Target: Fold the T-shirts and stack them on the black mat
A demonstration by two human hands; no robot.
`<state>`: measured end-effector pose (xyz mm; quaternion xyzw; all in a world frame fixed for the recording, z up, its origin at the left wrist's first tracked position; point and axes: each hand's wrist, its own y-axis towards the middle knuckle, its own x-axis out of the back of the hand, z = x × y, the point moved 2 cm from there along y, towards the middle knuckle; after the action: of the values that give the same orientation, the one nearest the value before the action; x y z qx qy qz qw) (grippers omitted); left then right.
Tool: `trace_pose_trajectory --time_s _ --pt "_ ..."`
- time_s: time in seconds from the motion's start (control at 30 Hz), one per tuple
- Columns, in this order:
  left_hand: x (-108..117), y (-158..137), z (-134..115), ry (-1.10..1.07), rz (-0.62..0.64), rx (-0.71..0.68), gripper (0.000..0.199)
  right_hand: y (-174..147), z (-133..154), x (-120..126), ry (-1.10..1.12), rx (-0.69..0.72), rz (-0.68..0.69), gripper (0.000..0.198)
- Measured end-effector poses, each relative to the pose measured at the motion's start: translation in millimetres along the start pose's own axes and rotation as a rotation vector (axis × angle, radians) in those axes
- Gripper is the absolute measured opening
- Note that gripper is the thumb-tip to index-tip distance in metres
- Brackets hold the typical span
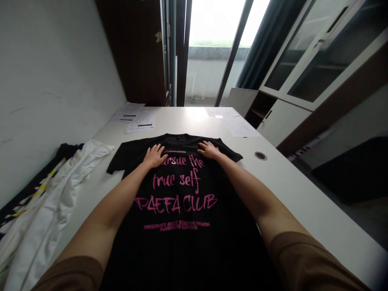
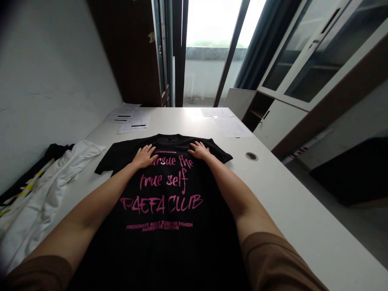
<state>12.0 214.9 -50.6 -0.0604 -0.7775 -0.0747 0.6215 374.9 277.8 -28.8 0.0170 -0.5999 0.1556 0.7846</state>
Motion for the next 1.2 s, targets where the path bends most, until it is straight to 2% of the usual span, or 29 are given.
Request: trace_pose_trajectory --time_s 0.23,0.33,0.4,0.63,0.77,0.83,0.9,1.03,1.13,1.2 --pt "-0.8 40.3 17.9 0.013 0.058 0.019 0.074 19.4 -43.6 -1.9 0.026 0.04 -0.155 0.066" --pt "4.7 42.6 31.6 0.004 0.021 0.04 0.069 14.4 -57.4 1.5 0.029 0.072 -0.221 0.059" --pt "9.6 36.8 46.5 0.006 -0.023 0.104 0.065 6.7 -67.6 6.9 0.028 0.045 -0.302 0.055" --pt "42.5 -15.5 118.9 0.114 -0.197 0.347 0.052 -26.9 -113.9 31.2 -0.055 -0.141 -0.468 0.044" --pt "64.7 -50.9 162.2 0.207 -0.334 0.614 0.048 -52.7 -146.5 40.7 -0.006 -0.456 -0.613 0.05" --pt "71.8 -58.2 173.8 0.234 -0.331 0.675 0.047 -65.3 -156.2 40.3 -0.013 -0.589 -0.566 0.053" --pt "76.5 -54.9 176.5 0.221 -0.259 0.65 0.045 -74.1 -156.5 37.5 -0.05 -0.611 -0.468 0.055" --pt "85.2 -34.4 166.8 0.033 -0.082 0.571 0.037 -76.3 -138.1 31.1 -0.058 -0.488 -0.388 0.04" --pt "92.9 -30.2 158.9 -0.376 -0.036 0.723 0.04 -67.3 -129.5 29.4 0.111 -0.457 -0.426 0.027" --pt "97.2 -33.7 152.9 -0.625 0.026 0.795 0.038 -61.1 -130.3 30.3 0.268 -0.467 -0.491 0.025"
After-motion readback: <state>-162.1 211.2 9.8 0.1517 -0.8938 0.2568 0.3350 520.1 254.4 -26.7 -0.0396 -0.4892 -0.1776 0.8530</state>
